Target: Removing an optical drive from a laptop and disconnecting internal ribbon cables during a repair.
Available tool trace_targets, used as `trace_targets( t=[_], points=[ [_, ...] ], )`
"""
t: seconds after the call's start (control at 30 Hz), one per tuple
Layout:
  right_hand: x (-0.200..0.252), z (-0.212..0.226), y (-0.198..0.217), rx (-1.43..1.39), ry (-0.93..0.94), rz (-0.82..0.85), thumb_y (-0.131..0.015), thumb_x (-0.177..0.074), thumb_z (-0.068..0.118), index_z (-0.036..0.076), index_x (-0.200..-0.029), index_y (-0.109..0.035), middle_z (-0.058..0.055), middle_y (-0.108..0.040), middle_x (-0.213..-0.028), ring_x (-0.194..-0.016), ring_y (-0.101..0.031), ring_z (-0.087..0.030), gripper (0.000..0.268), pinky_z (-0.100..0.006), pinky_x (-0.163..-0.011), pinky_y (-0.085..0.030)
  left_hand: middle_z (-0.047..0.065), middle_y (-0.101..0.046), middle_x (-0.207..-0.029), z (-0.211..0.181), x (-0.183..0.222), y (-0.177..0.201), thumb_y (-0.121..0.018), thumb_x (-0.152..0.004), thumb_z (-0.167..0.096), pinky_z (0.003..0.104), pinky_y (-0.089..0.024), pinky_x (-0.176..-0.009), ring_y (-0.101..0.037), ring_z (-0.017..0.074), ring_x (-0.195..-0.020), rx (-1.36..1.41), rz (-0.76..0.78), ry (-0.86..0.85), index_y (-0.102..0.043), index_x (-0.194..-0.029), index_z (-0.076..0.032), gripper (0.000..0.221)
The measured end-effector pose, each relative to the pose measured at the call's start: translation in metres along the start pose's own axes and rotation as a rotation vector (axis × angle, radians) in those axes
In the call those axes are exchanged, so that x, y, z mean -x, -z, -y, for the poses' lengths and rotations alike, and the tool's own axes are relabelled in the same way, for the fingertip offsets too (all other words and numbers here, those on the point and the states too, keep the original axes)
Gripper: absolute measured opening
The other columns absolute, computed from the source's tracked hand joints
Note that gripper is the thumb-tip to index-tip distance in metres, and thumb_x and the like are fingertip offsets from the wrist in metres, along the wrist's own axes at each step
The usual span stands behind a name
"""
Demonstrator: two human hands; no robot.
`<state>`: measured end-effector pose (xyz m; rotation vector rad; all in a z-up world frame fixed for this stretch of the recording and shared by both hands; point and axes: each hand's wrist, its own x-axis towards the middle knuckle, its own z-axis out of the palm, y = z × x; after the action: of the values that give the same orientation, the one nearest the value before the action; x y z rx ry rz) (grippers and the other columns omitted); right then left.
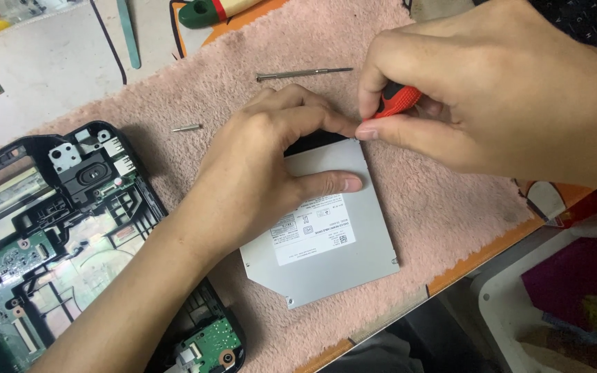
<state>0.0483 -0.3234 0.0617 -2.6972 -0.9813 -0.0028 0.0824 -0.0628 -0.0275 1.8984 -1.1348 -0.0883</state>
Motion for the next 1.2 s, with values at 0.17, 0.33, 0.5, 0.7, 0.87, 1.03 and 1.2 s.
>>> trace_targets(
  t=[0.17, 0.33, 0.5, 0.7, 0.87, 1.03, 1.2],
  points=[
    [-0.003, 0.005, 0.001, 0.068, -0.068, 0.077, -0.09, -0.111, 0.039, 0.014, -0.112, -0.073, 0.002, -0.07, -0.079, -0.069, -0.065, -0.018, 0.03, -0.037, -0.059, -0.051, 0.002, -0.08, -0.131, 0.001, 0.0, 0.0, -0.1, -0.091, -0.042, 0.046, -0.053, -0.109, -0.076, 0.0284, -0.123, -0.009, 0.006, 0.015, -0.08, -0.127, -0.018, 0.048],
    [-0.004, 0.002, -0.002, 0.236, -0.114, 0.139, -0.08, -0.118, 0.057, 0.017, -0.115, -0.071, 0.003, -0.07, -0.075, -0.069, -0.069, -0.019, 0.041, -0.039, -0.055, -0.055, 0.005, -0.08, -0.123, 0.001, 0.0, -0.001, -0.103, -0.088, -0.04, 0.044, -0.053, -0.101, -0.076, 0.0292, -0.112, 0.005, -0.005, 0.021, -0.075, -0.125, -0.014, 0.053],
    [-0.003, 0.0, -0.004, 0.163, -0.105, 0.123, -0.085, -0.114, 0.04, 0.014, -0.116, -0.075, 0.001, -0.076, -0.082, -0.073, -0.073, -0.021, 0.028, -0.039, -0.057, -0.057, -0.005, -0.083, -0.12, -0.003, 0.0, 0.0, -0.106, -0.084, -0.046, 0.042, -0.057, -0.094, -0.077, 0.0225, -0.109, -0.008, 0.008, 0.13, -0.069, -0.134, -0.022, 0.066],
    [-0.005, 0.002, -0.003, 0.139, -0.042, 0.139, -0.082, -0.116, 0.036, 0.017, -0.11, -0.072, 0.002, -0.073, -0.084, -0.069, -0.069, -0.018, 0.022, -0.037, -0.058, -0.056, -0.003, -0.08, -0.115, -0.001, 0.0, -0.002, -0.109, -0.082, -0.044, 0.041, -0.056, -0.091, -0.073, 0.0232, -0.1, 0.0, -0.003, 0.11, -0.065, -0.132, -0.02, 0.07],
    [-0.003, -0.001, -0.001, 0.083, 0.019, 0.116, -0.08, -0.114, 0.026, 0.012, -0.114, -0.075, -0.003, -0.076, -0.096, -0.077, -0.072, -0.022, 0.015, -0.039, -0.065, -0.059, -0.001, -0.08, -0.118, -0.003, 0.0, 0.0, -0.108, -0.084, -0.043, 0.04, -0.058, -0.093, -0.075, 0.0228, -0.106, 0.016, -0.007, 0.095, -0.066, -0.133, -0.018, 0.07],
    [-0.005, -0.005, 0.0, 0.057, 0.102, 0.118, -0.078, -0.113, 0.019, 0.012, -0.119, -0.075, -0.004, -0.076, -0.107, -0.085, -0.074, -0.023, 0.01, -0.038, -0.075, -0.061, -0.001, -0.08, -0.114, -0.003, 0.0, 0.0, -0.108, -0.084, -0.044, 0.042, -0.055, -0.098, -0.074, 0.0232, -0.104, 0.002, -0.006, 0.087, -0.066, -0.133, -0.017, 0.07],
    [-0.008, -0.006, 0.006, -0.026, 0.111, 0.192, -0.072, -0.11, 0.008, 0.015, -0.115, -0.074, -0.001, -0.074, -0.106, -0.087, -0.074, -0.02, 0.009, -0.034, -0.071, -0.062, -0.001, -0.079, -0.115, -0.001, 0.0, -0.001, -0.108, -0.084, -0.043, 0.04, -0.056, -0.094, -0.073, 0.0225, -0.101, 0.022, -0.012, 0.091, -0.066, -0.135, -0.017, 0.072]
  ],
)
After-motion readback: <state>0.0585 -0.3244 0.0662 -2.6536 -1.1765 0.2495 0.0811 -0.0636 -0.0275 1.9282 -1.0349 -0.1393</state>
